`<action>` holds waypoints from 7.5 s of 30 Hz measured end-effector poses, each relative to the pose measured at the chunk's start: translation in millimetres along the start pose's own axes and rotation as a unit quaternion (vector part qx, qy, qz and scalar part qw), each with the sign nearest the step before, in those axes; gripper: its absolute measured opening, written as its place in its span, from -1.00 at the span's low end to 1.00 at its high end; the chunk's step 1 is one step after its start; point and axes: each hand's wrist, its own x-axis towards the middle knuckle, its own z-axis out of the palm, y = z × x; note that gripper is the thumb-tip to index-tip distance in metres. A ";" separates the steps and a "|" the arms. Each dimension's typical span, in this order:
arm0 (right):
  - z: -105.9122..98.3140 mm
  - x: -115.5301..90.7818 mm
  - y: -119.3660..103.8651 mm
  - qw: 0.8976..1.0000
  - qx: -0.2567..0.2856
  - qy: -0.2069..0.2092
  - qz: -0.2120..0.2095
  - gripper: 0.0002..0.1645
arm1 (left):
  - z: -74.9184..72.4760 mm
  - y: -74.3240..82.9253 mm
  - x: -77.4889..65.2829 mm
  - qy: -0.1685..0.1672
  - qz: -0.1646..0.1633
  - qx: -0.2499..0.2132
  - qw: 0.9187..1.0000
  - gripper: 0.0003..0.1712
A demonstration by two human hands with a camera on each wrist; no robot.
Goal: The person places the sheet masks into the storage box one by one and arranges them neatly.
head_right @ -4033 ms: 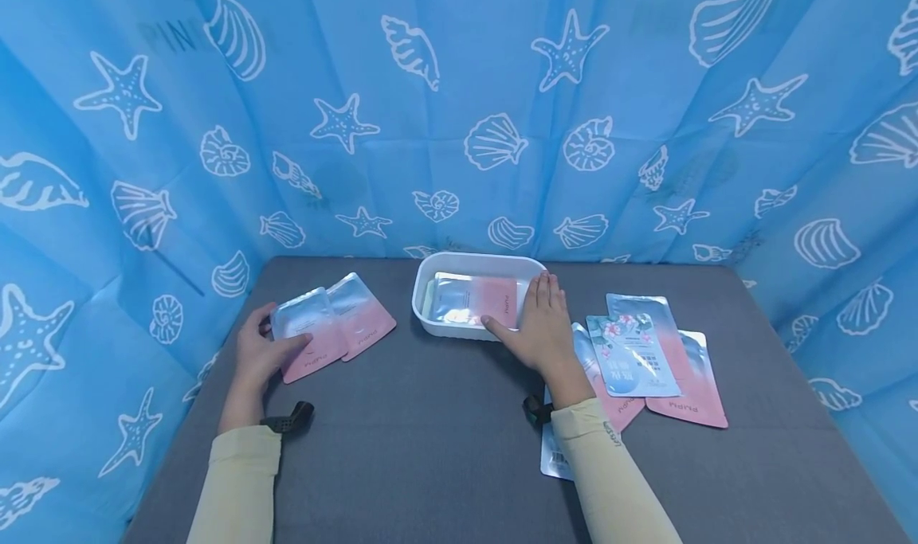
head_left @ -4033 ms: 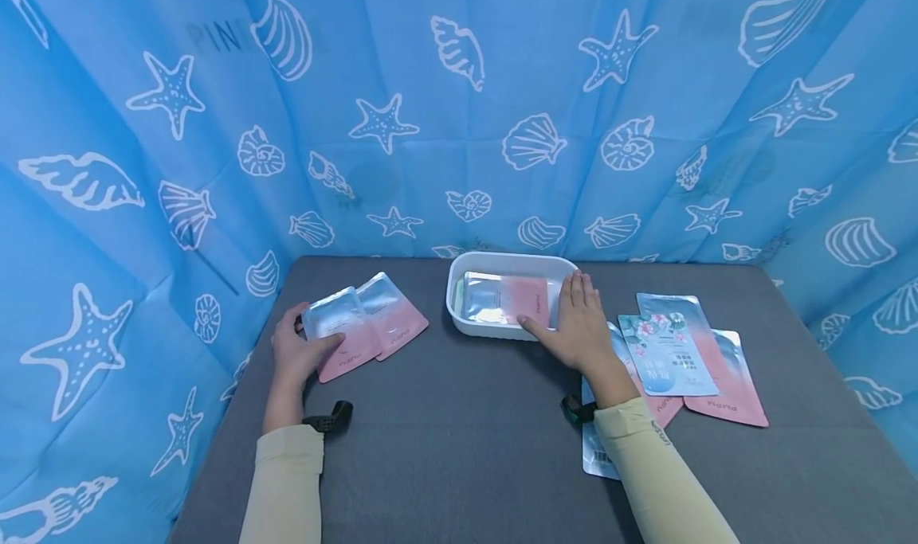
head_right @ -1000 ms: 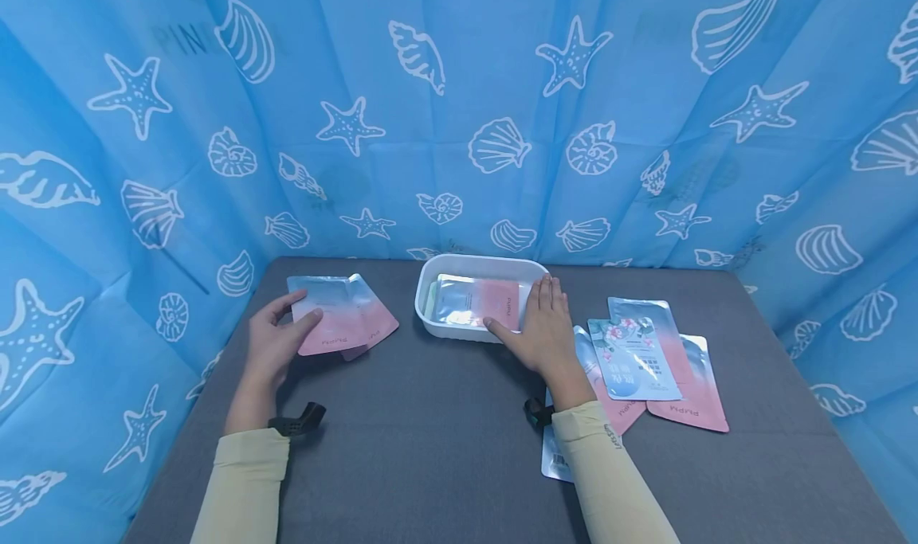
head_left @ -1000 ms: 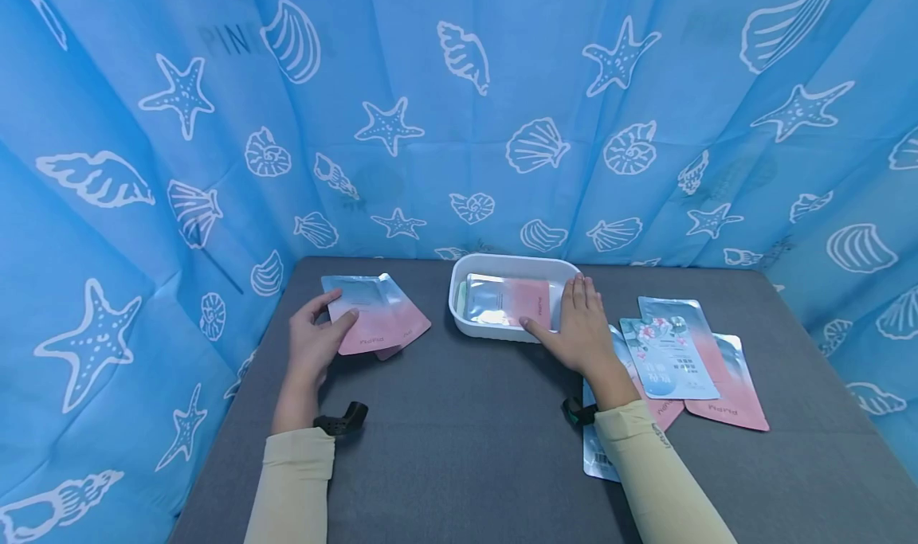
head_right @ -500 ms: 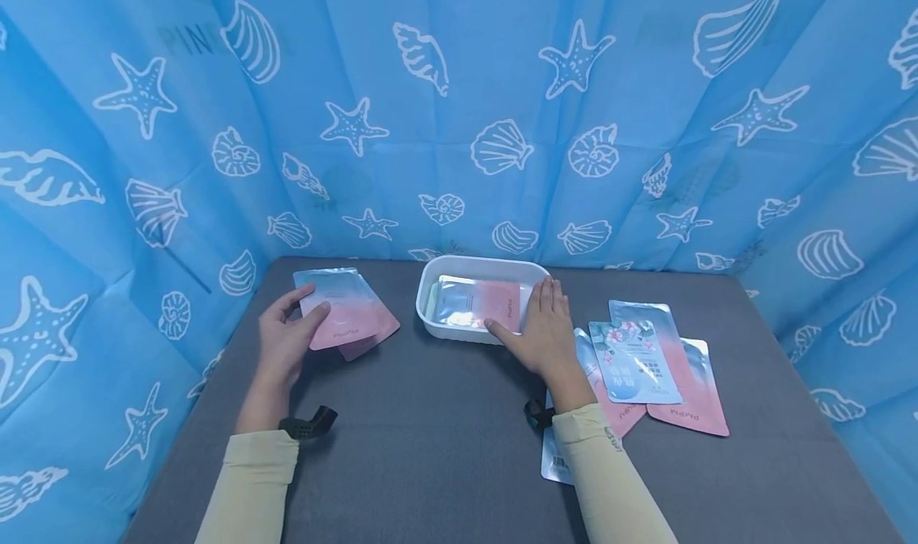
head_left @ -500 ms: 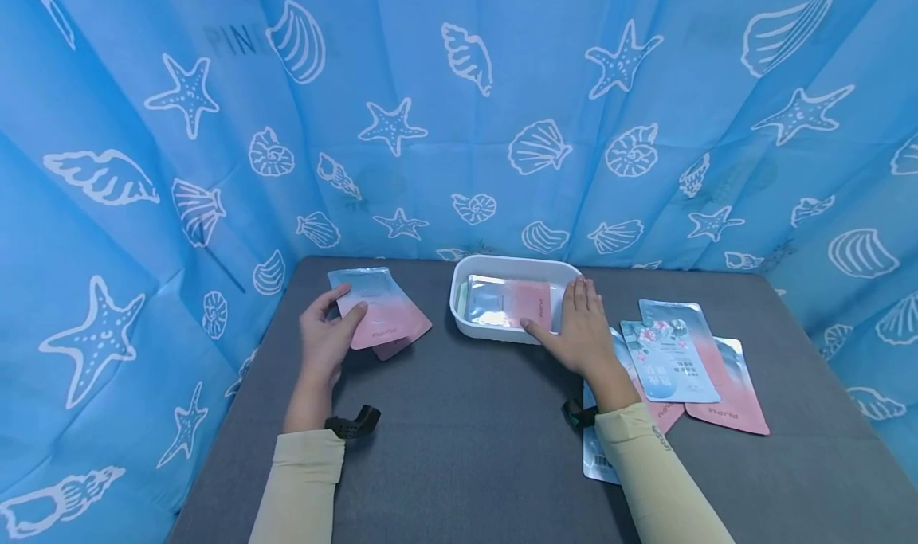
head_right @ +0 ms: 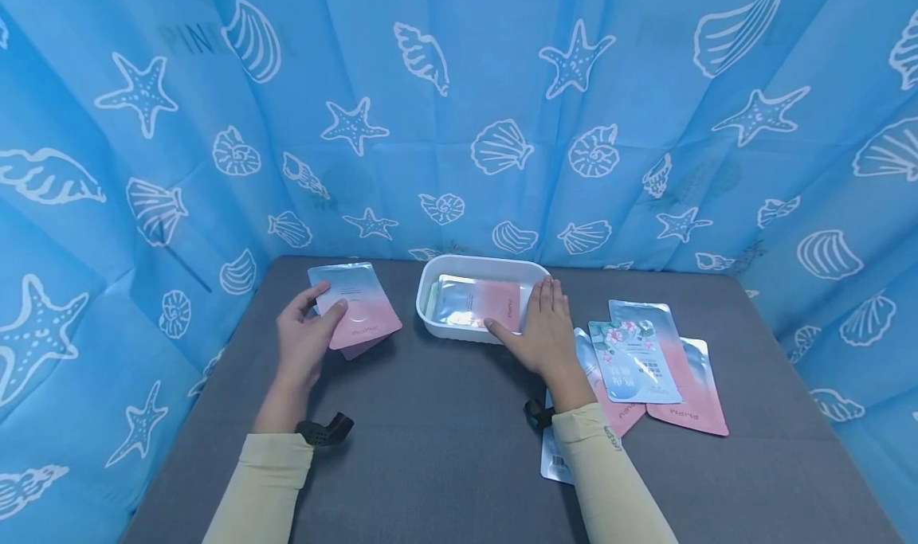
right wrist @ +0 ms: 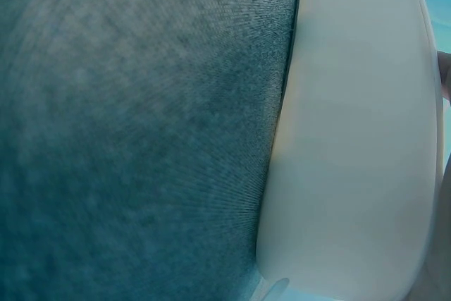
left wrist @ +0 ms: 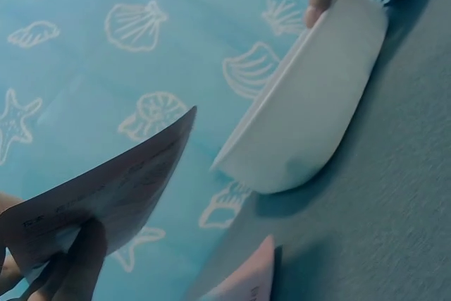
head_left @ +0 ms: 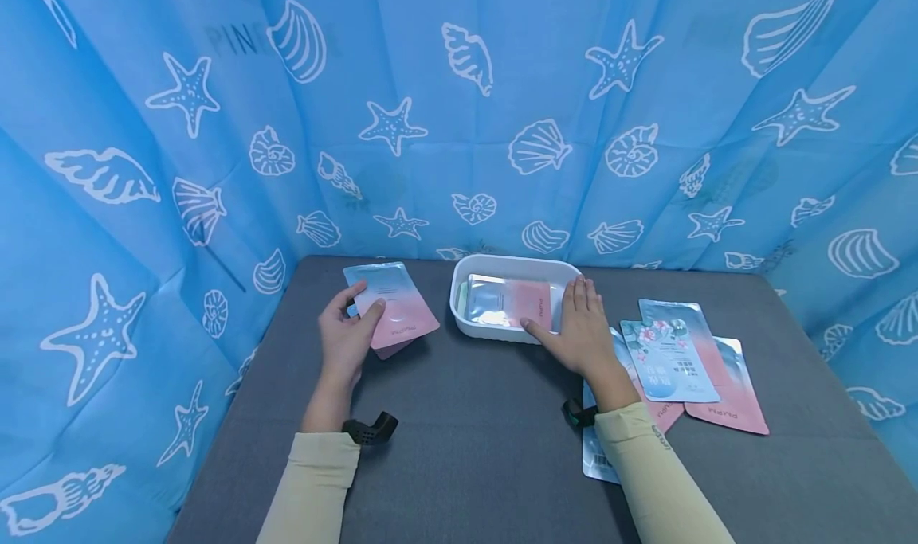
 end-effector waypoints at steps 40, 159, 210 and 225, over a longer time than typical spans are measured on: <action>4.6 2.5 5.1 1.000 -0.008 -0.001 -0.001 0.52 | 46.0 -15.3 -21.9 -0.013 0.022 -0.048 0.999 -0.33; 2.9 1.9 4.4 1.000 0.002 -0.001 0.001 0.51 | 66.8 -17.8 -41.6 -0.294 0.049 0.235 0.925 -0.01; 5.2 2.9 4.9 1.000 0.000 0.005 -0.002 0.52 | -41.9 -40.6 22.7 -0.069 -0.023 0.209 0.975 -0.14; 5.6 1.3 1.9 1.000 0.002 0.003 -0.001 0.51 | -50.2 -47.5 38.6 -0.075 -0.047 0.245 0.965 -0.11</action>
